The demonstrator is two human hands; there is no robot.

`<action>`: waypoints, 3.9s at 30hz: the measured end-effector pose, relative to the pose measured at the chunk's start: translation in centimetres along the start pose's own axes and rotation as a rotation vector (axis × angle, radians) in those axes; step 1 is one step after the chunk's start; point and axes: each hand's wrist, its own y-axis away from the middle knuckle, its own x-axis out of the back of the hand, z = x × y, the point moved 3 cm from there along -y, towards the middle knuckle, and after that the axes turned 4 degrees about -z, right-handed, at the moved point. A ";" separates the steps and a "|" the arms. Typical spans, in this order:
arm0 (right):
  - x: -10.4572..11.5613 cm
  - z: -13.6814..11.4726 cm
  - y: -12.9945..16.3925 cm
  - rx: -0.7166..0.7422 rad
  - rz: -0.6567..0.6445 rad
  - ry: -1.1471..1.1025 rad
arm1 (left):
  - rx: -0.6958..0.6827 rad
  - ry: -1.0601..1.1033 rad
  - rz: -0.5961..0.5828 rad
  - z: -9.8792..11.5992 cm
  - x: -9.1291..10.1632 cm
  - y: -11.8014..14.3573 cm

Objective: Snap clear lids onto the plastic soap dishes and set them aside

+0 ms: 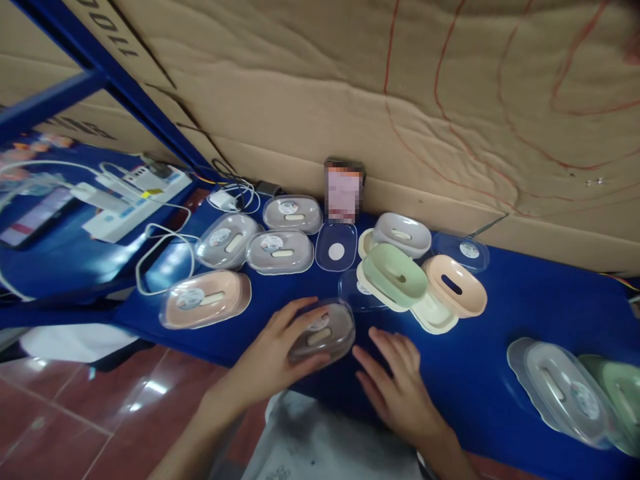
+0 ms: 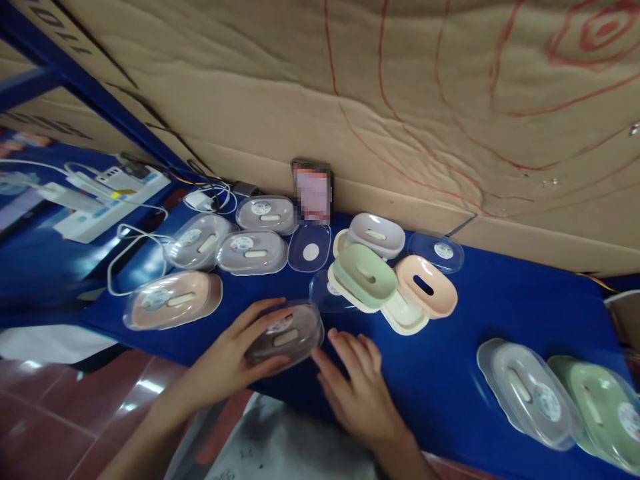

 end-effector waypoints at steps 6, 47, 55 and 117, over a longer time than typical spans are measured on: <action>-3.5 -3.7 -0.2 0.080 -0.116 0.003 | -0.034 0.088 0.193 1.9 1.7 -3.7; 10.4 13.2 -2.4 -0.368 0.015 0.338 | -0.552 -0.021 0.004 6.7 -0.7 -2.1; 11.4 13.9 15.9 -0.871 0.105 0.485 | -0.687 -0.312 0.308 8.1 3.5 -13.1; 8.0 6.6 -10.4 0.129 0.127 0.010 | 0.395 1.254 0.522 3.1 -5.2 -3.1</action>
